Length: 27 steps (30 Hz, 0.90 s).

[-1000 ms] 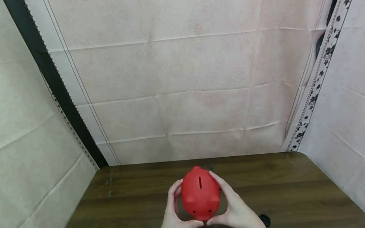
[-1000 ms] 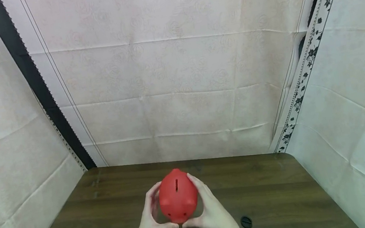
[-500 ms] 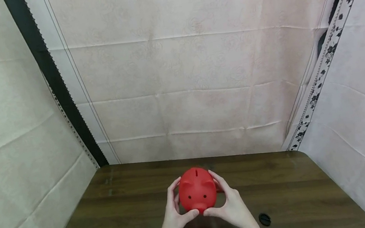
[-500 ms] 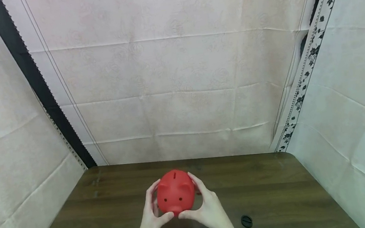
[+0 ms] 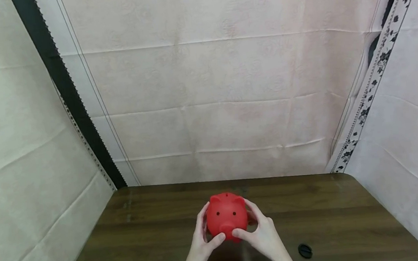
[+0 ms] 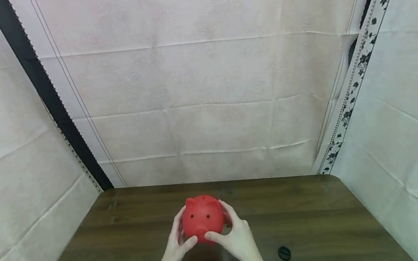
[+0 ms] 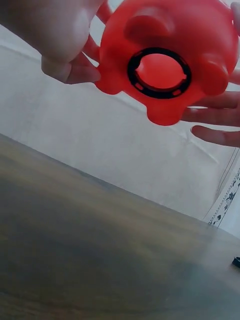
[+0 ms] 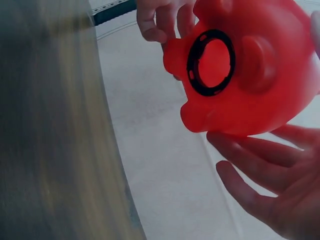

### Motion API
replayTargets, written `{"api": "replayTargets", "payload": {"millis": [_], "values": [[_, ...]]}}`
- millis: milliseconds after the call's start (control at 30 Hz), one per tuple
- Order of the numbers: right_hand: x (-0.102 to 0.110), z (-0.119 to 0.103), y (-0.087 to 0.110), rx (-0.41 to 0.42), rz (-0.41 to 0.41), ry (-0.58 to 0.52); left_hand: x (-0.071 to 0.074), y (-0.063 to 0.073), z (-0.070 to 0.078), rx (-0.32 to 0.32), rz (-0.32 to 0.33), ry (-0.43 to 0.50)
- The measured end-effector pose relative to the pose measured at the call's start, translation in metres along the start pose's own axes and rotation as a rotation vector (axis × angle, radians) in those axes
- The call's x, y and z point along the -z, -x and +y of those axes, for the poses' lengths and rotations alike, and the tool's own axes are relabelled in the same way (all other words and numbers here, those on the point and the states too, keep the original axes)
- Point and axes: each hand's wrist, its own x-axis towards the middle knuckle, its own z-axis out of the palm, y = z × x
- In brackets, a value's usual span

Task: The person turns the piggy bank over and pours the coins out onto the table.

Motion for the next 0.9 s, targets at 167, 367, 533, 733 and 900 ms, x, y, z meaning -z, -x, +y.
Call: {"api": "replayTargets", "payload": {"millis": [167, 367, 533, 733, 900], "values": [[0.004, 0.003, -0.002, -0.033, 0.023, 0.005, -0.001, -0.001, -0.003, 0.049, -0.013, -0.016], [0.004, 0.006, -0.004, -0.09, -0.011, 0.039, -0.003, -0.003, -0.008, 0.096, 0.023, 0.009], [0.003, 0.007, -0.006, -0.105, -0.036, 0.079, -0.003, -0.004, -0.009, 0.126, 0.054, -0.01], [0.004, 0.01, -0.007, -0.1, -0.066, 0.093, -0.003, -0.005, -0.009, 0.129, 0.051, -0.009], [0.003, 0.012, -0.006, -0.1, -0.09, 0.088, -0.002, -0.004, -0.01, 0.14, 0.044, -0.011]]}}
